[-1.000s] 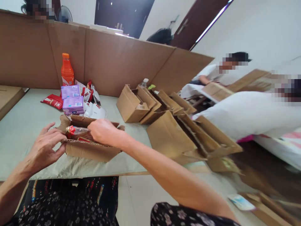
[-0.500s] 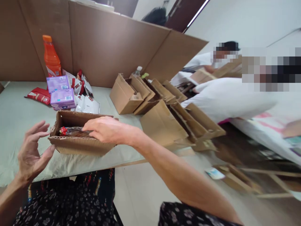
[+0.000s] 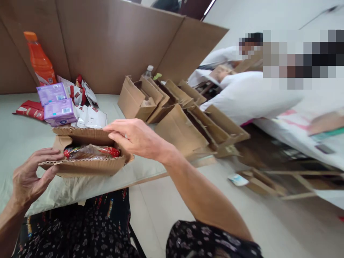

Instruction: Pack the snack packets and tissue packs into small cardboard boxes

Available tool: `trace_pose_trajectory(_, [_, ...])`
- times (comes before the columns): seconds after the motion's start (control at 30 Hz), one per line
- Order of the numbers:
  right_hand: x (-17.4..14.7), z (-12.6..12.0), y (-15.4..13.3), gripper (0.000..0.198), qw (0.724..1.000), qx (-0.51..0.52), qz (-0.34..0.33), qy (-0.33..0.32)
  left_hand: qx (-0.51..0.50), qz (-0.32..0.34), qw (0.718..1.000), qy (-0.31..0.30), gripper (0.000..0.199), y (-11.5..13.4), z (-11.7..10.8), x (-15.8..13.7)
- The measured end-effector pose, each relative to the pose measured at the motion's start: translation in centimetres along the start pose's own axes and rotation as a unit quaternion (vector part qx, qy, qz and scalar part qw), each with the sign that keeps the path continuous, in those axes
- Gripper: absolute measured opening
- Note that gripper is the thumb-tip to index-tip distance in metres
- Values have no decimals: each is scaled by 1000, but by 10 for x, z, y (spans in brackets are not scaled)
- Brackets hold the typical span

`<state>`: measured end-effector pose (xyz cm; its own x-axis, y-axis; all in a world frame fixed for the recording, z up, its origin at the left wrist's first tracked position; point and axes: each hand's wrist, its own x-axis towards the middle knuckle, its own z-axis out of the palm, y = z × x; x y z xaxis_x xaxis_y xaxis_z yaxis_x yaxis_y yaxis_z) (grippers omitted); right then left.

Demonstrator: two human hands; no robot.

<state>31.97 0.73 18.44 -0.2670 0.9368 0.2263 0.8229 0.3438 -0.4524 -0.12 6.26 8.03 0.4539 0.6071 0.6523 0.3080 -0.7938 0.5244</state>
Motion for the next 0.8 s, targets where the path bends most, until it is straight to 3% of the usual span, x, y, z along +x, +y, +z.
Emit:
trace_pose_trajectory(0.1, [-35,-5,5,27,995,0,86,60,-20,-11,1000,-9,14,-1,1,-1])
trace_pose_trajectory(0.23, [-68,6,15,27,989,42,133,41,-83,14,991,-105,13,-7,-10,2])
trace_pose_trajectory(0.33, [-69,23,20,27,991,78,102,24,-102,52,980,-164,16,-12,-22,7])
trace_pose_trajectory(0.43, [-58,42,23,26,995,84,47,15,-84,44,978,-185,15,-9,-25,11])
trace_pose_trajectory(0.5, [-52,52,25,28,998,65,12,-1,-63,23,982,-177,12,-3,-21,11])
trace_pose_trajectory(0.6, [-48,58,30,34,998,56,-29,-22,-19,-15,993,-115,9,7,-10,11])
trace_pose_trajectory(0.67, [-48,54,34,36,997,62,-52,16,36,-60,995,-70,15,12,-2,11])
trace_pose_trajectory(0.8, [-44,38,36,28,969,20,-20,246,116,-95,988,-31,42,16,10,14])
